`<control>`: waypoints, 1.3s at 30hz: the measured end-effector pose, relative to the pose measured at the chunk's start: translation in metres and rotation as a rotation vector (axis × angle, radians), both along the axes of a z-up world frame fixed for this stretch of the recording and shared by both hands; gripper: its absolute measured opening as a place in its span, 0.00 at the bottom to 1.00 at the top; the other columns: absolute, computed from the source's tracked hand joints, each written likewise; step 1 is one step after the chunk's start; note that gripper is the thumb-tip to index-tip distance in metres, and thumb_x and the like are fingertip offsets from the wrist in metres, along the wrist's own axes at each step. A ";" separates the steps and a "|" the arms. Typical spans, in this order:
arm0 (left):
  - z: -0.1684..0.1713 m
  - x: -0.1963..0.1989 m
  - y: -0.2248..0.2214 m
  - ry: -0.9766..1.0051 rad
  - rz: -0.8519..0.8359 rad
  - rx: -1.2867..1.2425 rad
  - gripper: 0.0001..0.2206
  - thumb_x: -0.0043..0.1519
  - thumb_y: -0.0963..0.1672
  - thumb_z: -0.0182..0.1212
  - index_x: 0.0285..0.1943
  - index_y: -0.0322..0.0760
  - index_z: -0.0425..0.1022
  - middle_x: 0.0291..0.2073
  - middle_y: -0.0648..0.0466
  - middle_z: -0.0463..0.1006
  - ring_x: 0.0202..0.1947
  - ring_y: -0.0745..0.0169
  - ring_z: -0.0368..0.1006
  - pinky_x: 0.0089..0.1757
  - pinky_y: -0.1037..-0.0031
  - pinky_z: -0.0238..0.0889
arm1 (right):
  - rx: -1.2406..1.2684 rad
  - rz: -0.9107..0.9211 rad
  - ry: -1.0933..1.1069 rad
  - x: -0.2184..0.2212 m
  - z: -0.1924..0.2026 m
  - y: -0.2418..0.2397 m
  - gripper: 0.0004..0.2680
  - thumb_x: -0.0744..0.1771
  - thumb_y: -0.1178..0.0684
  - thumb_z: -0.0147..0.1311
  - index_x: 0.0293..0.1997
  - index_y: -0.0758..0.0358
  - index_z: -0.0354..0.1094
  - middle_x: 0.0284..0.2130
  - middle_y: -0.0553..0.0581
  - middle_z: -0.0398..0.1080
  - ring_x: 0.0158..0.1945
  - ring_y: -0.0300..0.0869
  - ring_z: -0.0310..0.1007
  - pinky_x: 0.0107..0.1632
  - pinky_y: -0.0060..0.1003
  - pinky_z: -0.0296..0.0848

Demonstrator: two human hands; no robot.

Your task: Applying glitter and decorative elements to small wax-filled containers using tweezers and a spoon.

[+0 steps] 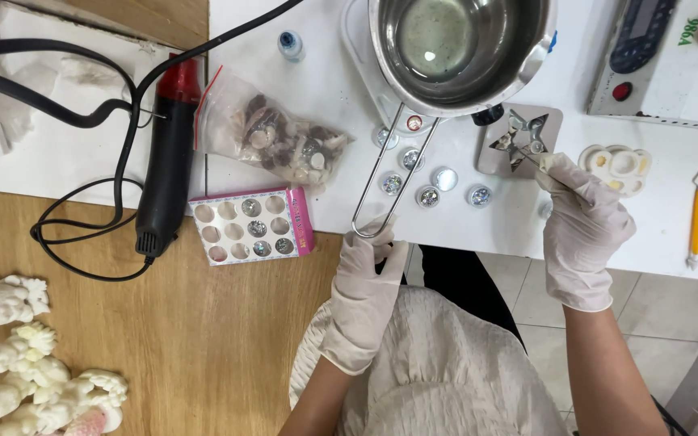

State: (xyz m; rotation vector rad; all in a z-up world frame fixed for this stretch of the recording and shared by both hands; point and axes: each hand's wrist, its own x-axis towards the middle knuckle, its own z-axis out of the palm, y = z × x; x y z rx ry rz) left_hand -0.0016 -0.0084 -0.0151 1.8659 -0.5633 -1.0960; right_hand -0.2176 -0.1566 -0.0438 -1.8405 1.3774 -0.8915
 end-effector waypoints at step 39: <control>-0.022 -0.001 0.004 -0.106 -0.126 0.056 0.14 0.60 0.41 0.63 0.56 0.40 0.78 0.50 0.49 0.78 0.50 0.53 0.76 0.49 0.66 0.68 | -0.002 -0.027 0.136 0.009 0.000 -0.008 0.06 0.71 0.72 0.66 0.52 0.74 0.75 0.48 0.61 0.78 0.51 0.40 0.78 0.59 0.33 0.80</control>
